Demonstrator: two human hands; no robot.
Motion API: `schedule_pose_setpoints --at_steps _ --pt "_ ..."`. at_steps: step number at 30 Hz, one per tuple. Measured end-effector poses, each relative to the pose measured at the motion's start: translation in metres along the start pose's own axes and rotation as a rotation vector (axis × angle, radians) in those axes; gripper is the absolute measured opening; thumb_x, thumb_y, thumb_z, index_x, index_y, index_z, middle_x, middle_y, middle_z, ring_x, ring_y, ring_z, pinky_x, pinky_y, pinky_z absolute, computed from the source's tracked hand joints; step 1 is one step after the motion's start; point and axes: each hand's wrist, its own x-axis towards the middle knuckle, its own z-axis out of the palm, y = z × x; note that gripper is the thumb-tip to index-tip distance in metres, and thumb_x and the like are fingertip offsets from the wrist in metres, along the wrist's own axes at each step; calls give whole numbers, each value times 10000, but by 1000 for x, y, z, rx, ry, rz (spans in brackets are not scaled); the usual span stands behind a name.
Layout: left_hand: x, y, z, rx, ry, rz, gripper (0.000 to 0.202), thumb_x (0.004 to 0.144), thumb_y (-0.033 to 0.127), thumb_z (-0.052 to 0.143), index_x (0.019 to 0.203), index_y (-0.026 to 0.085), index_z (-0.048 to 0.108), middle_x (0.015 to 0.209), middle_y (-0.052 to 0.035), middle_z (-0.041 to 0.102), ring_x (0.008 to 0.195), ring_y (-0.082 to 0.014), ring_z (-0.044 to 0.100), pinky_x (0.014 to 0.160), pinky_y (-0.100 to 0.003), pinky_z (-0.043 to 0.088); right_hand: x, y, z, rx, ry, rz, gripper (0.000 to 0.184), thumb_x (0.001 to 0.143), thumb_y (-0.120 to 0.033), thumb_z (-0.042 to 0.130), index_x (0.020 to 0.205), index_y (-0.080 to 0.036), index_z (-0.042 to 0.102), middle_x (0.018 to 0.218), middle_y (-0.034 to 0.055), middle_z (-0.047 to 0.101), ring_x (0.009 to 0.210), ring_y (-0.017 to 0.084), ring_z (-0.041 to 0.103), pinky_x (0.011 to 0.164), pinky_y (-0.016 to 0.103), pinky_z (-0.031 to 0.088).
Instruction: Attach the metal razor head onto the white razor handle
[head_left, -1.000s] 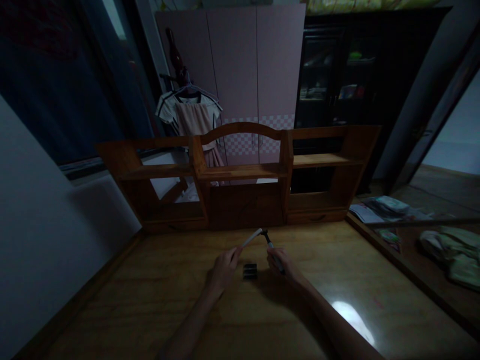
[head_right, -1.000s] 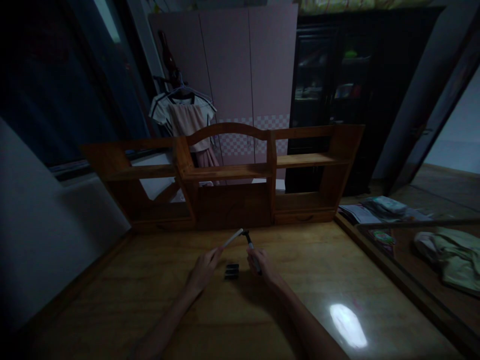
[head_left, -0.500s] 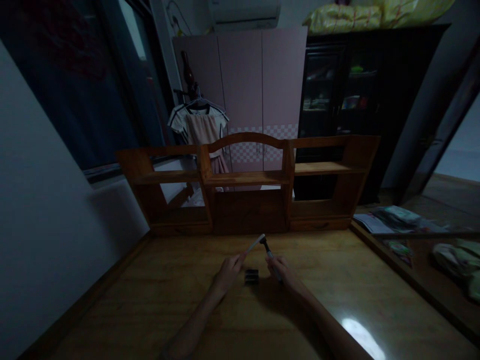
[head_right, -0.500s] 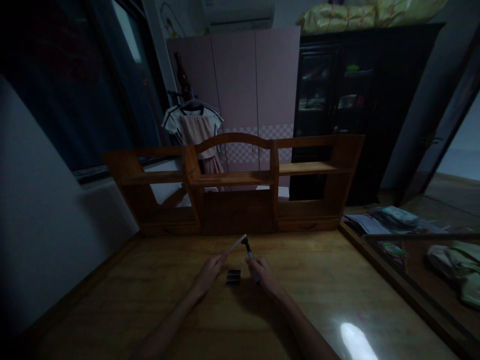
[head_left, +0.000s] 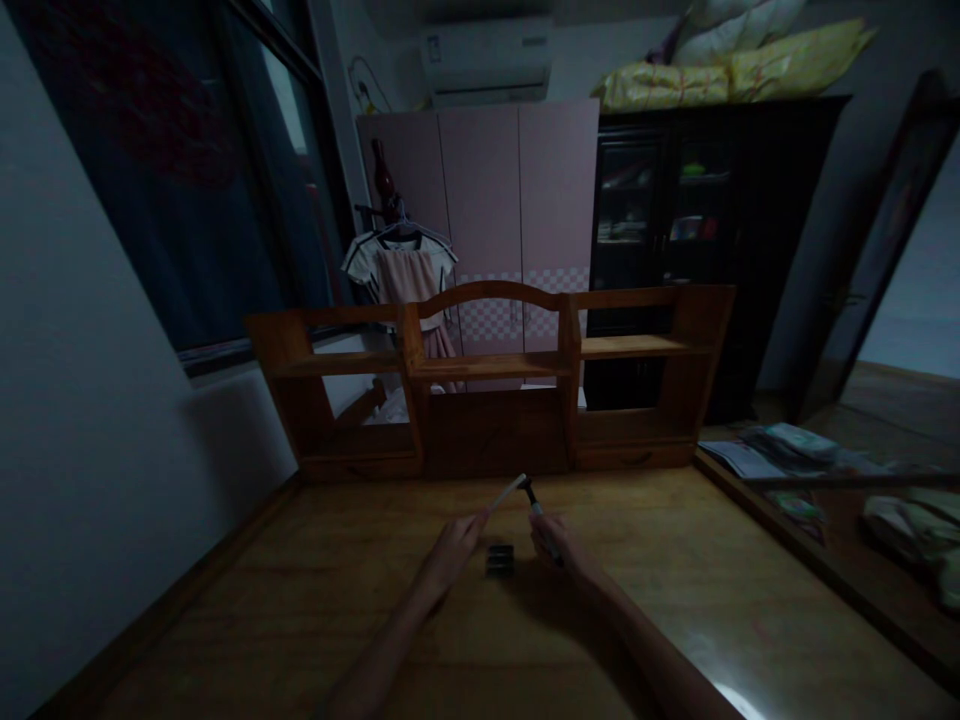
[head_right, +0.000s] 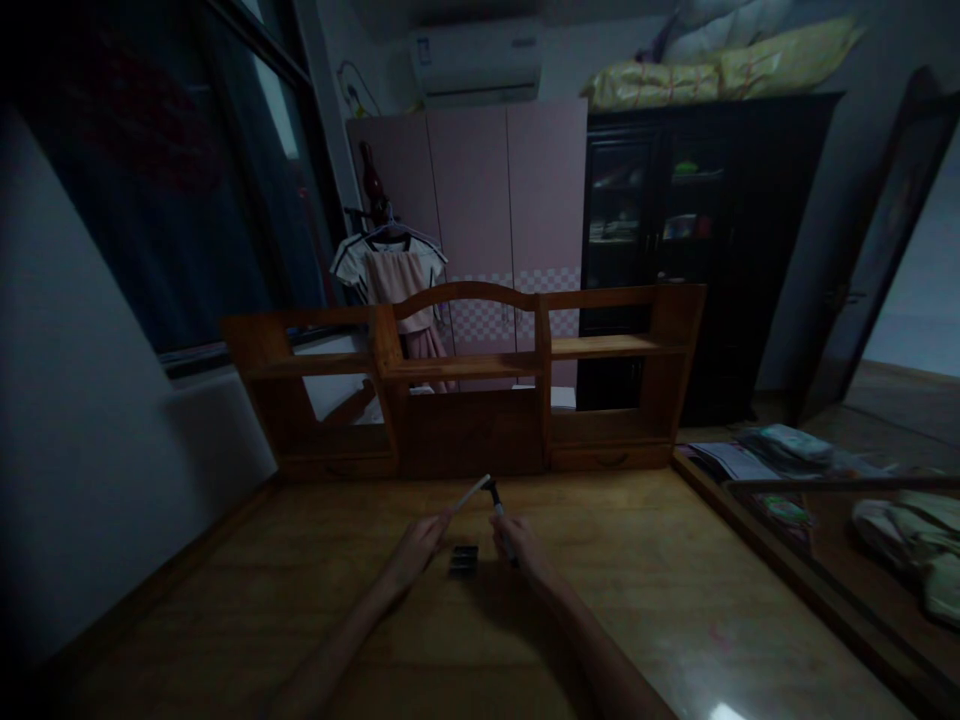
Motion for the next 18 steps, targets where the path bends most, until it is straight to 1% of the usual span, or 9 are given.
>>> schedule_pose_setpoints --at_steps 3,6,9,12,15,18 --pt "1 -2 0 14 4 12 521 886 600 324 638 154 426 618 23 346 609 -120 324 576 -248 247 -4 -4 3 -11 -23 -34 381 727 -477 599 564 -199 396 472 -70 319 390 59 282 386 232 199" --pt "-1 1 -1 27 1 35 524 890 610 298 636 162 393 618 22 335 610 -121 320 576 -251 240 -8 -7 7 -19 -40 -42 344 719 -413 600 558 -197 386 476 -68 321 401 59 282 396 228 198" --pt "-2 4 -2 23 -2 39 531 879 636 293 639 169 371 621 24 316 605 -120 309 563 -253 222 -8 -5 9 -18 -48 -14 317 723 -393 560 552 -199 376 474 -67 312 398 63 279 402 228 202" --pt "-2 5 -2 17 -15 42 536 873 647 306 635 170 355 624 29 298 601 -114 296 560 -254 211 -5 0 9 -90 -42 5 298 739 -389 504 542 -198 386 473 -56 326 408 73 302 410 232 219" --pt "-1 3 -1 4 -19 42 532 876 645 309 636 172 349 621 32 284 595 -112 289 552 -254 203 -4 3 9 -183 -17 -22 284 753 -382 497 559 -186 429 507 -43 366 455 80 339 444 228 249" --pt "0 1 0 -5 -11 50 521 883 630 317 648 168 368 633 30 293 602 -111 296 556 -251 210 -5 2 10 -244 76 -11 233 739 -378 544 637 -174 496 562 -35 416 513 93 377 479 225 272"
